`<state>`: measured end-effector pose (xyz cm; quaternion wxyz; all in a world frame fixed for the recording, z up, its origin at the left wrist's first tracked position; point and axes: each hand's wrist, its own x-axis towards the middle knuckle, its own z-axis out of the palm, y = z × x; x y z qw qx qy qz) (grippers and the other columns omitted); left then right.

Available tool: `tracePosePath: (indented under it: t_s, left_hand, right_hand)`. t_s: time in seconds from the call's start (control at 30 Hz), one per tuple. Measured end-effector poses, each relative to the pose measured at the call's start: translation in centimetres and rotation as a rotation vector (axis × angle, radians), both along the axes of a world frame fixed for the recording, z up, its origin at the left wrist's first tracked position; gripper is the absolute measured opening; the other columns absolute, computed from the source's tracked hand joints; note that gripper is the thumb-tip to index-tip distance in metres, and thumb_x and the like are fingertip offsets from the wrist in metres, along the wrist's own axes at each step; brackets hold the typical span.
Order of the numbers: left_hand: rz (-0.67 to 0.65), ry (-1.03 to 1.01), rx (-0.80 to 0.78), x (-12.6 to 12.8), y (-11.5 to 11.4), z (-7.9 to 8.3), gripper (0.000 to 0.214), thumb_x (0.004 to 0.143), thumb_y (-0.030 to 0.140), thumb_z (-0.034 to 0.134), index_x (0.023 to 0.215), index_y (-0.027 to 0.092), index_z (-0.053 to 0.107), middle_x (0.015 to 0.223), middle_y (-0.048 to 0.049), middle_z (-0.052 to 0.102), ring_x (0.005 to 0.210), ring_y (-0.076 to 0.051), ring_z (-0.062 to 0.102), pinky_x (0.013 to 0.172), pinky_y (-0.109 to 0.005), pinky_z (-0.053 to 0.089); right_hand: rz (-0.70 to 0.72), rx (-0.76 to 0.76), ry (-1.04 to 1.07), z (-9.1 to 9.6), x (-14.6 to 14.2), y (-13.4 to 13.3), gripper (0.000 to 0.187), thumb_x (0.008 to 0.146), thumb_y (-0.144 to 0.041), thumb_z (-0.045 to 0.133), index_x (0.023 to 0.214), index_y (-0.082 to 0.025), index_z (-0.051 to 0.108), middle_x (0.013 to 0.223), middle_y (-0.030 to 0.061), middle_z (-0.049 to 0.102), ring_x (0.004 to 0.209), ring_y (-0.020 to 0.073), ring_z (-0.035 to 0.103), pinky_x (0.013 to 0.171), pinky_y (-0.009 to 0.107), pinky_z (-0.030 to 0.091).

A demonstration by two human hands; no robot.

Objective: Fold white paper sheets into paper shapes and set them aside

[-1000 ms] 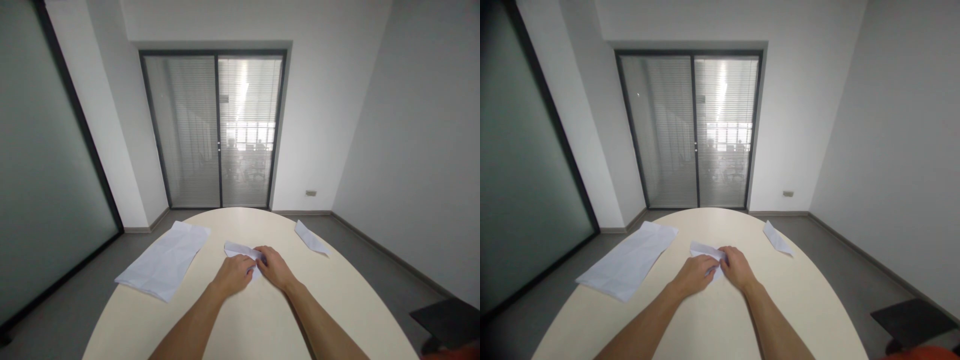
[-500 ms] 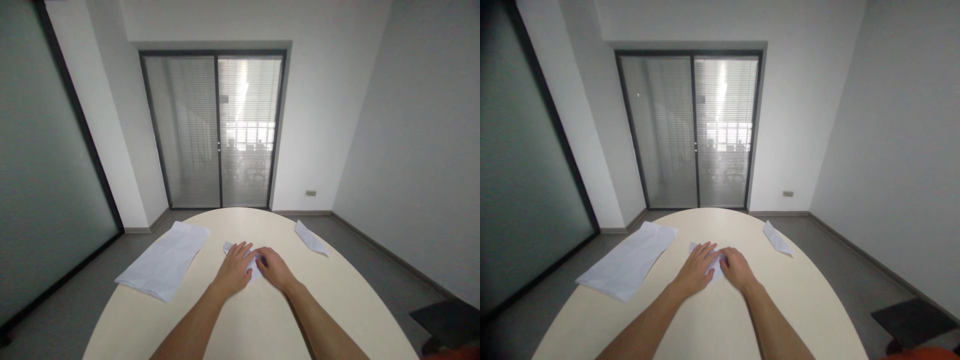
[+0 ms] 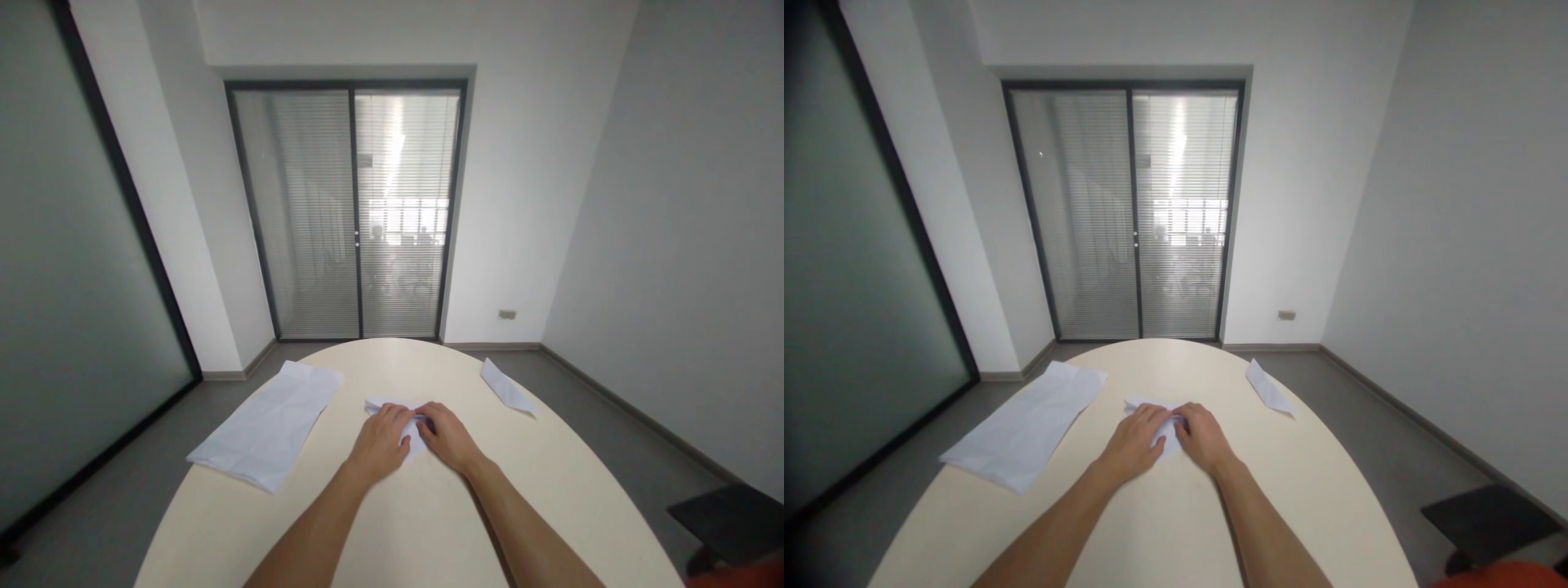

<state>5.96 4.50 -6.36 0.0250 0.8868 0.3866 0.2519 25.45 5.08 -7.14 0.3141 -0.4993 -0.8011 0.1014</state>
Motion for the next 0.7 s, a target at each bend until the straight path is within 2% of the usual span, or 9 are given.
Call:
tracePosePath:
  t_s: [0.3,0.7]
  left_hand:
    - [0.025,0.007,-0.016,0.02,-0.13,0.2,0.044,0.086,0.021,0.054,0.129,0.024,0.05,0.124,-0.0041,0.06,0.117,-0.022,0.049,0.102,-0.036,0.043]
    - [0.029,-0.01,-0.031,-0.01,0.07,-0.33,0.044,0.086,0.021,0.054,0.13,0.025,0.05,0.124,-0.0046,0.061,0.117,-0.022,0.051,0.103,-0.037,0.043]
  right_hand:
    - [-0.004,0.012,0.003,-0.22,0.04,0.08,0.026,0.086,-0.019,0.051,0.106,-0.018,0.069,0.103,0.0085,0.069,0.101,0.0218,0.059,0.094,0.033,0.043]
    - [0.006,0.01,-0.005,-0.31,0.12,0.23,0.025,0.087,-0.018,0.05,0.105,-0.018,0.068,0.101,0.0081,0.068,0.099,0.0213,0.059,0.092,0.032,0.043]
